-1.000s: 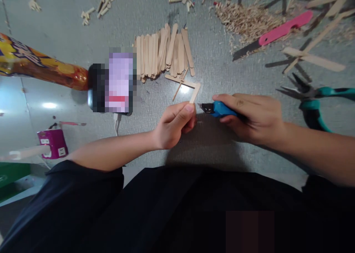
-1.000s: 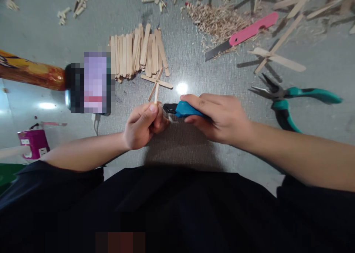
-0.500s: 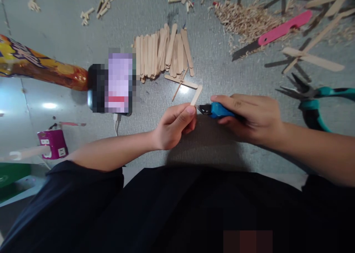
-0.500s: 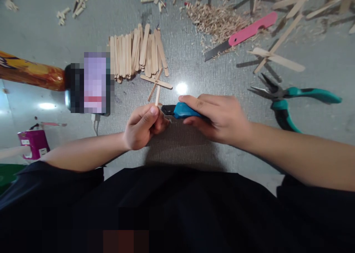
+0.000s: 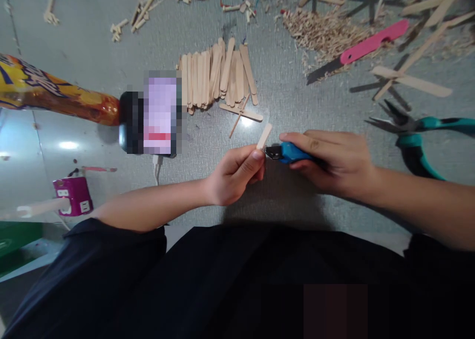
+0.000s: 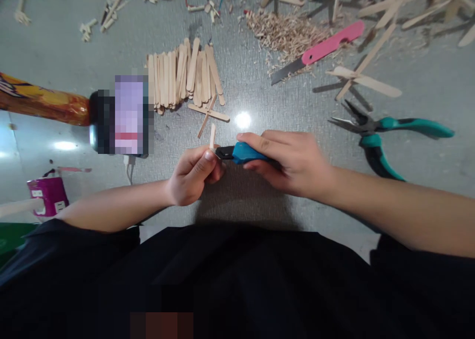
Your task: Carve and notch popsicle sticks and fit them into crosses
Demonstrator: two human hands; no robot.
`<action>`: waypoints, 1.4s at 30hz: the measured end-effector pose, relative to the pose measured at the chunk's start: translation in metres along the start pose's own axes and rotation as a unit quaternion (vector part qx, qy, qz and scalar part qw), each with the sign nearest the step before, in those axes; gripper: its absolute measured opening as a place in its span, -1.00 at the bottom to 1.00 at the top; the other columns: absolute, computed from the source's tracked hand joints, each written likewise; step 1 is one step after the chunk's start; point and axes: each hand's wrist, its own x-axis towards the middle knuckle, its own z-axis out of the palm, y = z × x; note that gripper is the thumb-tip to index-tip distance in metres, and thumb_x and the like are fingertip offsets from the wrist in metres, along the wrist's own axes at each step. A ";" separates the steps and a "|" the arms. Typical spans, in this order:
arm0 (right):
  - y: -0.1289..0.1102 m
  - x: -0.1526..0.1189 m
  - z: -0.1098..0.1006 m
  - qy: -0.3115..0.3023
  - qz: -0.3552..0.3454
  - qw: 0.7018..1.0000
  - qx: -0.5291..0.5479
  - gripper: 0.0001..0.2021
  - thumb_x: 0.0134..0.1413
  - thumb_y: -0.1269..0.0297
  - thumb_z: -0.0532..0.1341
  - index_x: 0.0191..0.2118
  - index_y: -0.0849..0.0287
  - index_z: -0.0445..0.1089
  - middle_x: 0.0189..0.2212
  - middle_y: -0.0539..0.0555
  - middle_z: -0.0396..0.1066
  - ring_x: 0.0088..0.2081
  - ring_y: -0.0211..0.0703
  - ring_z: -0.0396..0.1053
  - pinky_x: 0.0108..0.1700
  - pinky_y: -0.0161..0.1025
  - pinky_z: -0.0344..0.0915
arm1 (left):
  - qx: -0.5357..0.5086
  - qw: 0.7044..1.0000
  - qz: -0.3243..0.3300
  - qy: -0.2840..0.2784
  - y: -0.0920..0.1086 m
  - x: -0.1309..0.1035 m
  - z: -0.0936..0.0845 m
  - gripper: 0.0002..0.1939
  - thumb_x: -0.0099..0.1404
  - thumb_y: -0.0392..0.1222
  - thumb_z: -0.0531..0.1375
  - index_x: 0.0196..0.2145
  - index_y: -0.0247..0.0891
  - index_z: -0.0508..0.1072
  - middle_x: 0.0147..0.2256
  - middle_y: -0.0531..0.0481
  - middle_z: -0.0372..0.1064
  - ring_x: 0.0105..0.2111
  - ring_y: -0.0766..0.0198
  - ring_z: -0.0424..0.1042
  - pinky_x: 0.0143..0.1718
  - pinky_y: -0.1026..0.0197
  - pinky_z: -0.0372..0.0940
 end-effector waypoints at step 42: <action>0.004 -0.004 -0.009 -0.028 0.002 0.995 -0.097 -0.52 0.63 -0.01 0.29 0.48 -0.02 0.46 -0.27 0.04 0.66 -0.42 -0.07 0.52 -0.40 -0.12 0.35 | 0.043 0.998 0.045 0.026 -0.002 0.001 -0.002 -0.52 0.77 -0.07 0.15 -0.39 -0.23 0.40 -0.55 0.15 0.20 -0.59 0.50 0.19 -0.57 0.43 0.08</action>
